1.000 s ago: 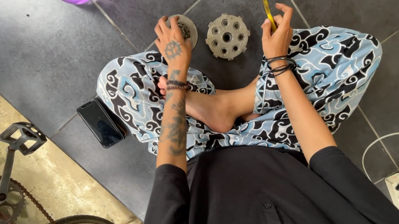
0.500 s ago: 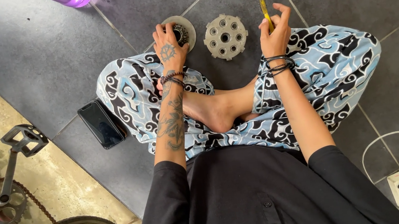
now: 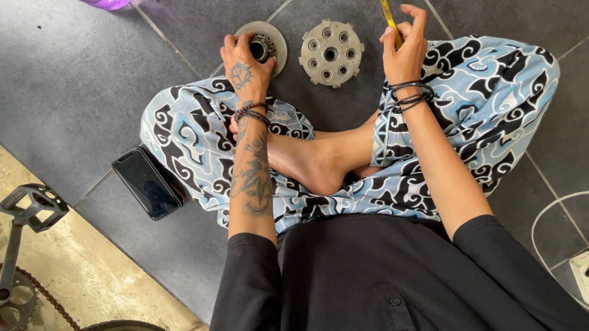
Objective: The person sits on the floor and uses a small brush to clean a bicycle sprocket held in their left hand. They rotate the sprocket to clean different areas and then place it on the floor next to other bicycle parts.
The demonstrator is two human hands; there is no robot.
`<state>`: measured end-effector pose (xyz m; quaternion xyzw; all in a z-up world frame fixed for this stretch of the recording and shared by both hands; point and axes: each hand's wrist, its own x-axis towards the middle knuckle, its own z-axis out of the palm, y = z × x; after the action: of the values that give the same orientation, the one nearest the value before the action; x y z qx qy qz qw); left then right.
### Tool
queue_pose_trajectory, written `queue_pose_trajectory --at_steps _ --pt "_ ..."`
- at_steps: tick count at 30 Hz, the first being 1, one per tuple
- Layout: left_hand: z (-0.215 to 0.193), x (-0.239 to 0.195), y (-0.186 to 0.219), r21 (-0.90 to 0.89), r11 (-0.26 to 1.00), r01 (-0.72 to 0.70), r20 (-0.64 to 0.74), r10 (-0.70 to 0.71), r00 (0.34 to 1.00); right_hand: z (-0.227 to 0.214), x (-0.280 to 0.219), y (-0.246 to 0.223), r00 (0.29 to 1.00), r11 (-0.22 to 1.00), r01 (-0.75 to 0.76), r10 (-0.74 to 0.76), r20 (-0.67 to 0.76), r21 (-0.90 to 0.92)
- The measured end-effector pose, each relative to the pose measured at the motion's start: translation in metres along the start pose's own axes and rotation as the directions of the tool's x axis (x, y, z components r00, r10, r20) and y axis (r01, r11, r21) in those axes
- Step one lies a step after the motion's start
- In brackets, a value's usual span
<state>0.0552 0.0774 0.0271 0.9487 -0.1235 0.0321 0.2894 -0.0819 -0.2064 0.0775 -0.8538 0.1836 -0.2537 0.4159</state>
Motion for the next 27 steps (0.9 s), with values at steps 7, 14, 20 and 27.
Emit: queue_pose_trajectory --at_steps 7,14,20,27 --pt "-0.006 0.004 0.003 -0.083 0.995 0.047 -0.109 -0.056 0.993 0.000 0.000 -0.001 1.000 1.000 -0.008 0.008 0.011 0.009" --pt "-0.006 0.002 0.010 -0.043 0.998 0.044 -0.019 -0.045 0.999 -0.001 0.000 -0.001 1.000 1.000 0.004 -0.004 0.014 0.003" --pt "-0.005 0.002 0.010 -0.013 0.998 0.056 0.000 -0.056 0.998 0.000 0.001 0.000 1.000 1.000 0.011 -0.011 0.023 -0.001" --pt "-0.001 0.002 0.009 0.051 0.998 0.026 -0.003 -0.026 1.000 0.000 0.001 -0.004 1.000 1.000 -0.018 0.017 0.026 0.010"
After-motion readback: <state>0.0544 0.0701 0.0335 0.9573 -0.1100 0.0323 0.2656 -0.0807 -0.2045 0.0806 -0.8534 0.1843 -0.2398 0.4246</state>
